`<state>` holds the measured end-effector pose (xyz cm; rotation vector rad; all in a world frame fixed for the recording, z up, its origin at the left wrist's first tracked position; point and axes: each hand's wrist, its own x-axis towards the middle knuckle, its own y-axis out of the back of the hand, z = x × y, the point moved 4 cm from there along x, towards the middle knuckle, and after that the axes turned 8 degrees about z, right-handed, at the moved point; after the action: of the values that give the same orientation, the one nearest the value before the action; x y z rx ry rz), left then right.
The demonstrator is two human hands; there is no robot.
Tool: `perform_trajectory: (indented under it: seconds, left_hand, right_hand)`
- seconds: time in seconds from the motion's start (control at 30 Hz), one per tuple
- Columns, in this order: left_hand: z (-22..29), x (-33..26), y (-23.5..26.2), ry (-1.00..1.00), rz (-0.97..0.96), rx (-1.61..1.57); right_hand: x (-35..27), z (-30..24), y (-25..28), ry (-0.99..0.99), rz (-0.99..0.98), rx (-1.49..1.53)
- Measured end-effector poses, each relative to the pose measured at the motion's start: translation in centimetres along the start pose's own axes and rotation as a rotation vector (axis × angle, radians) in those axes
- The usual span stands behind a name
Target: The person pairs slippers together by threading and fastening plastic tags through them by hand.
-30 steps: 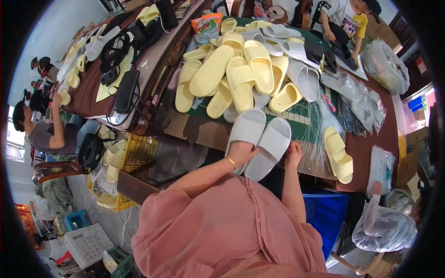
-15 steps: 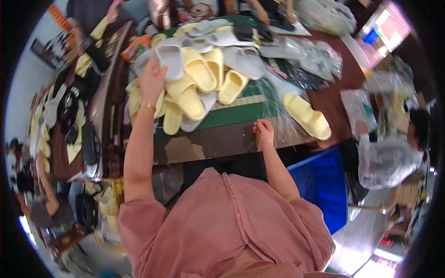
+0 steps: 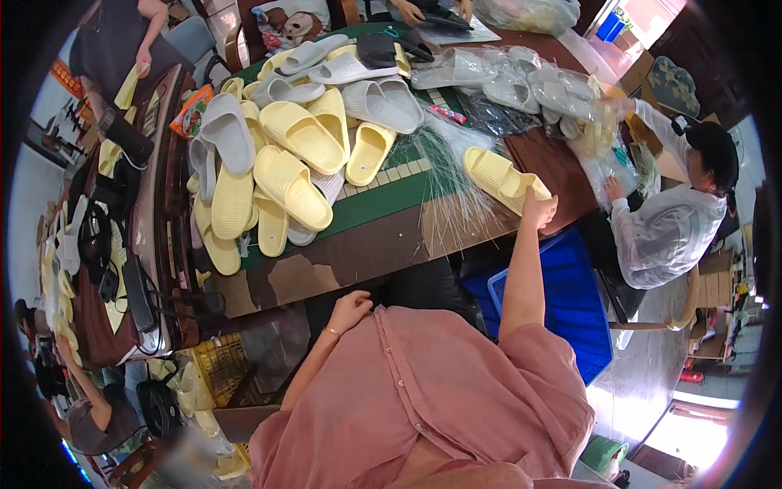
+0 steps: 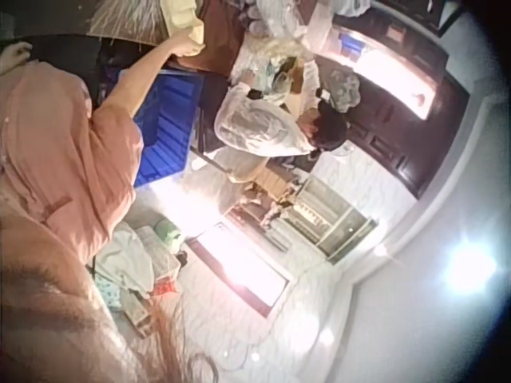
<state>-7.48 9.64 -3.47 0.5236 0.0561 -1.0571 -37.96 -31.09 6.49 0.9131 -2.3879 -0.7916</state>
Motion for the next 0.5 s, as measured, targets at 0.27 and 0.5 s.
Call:
perform_trajectory:
  seconds: [0.27, 0.5]
  left_hand:
    - [2.0, 0.5, 1.0, -0.019, -0.005, 0.068]
    - [3.5, 1.4, 1.3, -0.008, 0.011, -0.144]
  right_hand:
    - [5.6, 4.4, -4.1, -0.257, -0.152, 0.752]
    - [3.0, 1.2, -2.1, -0.634, -0.640, 1.201]
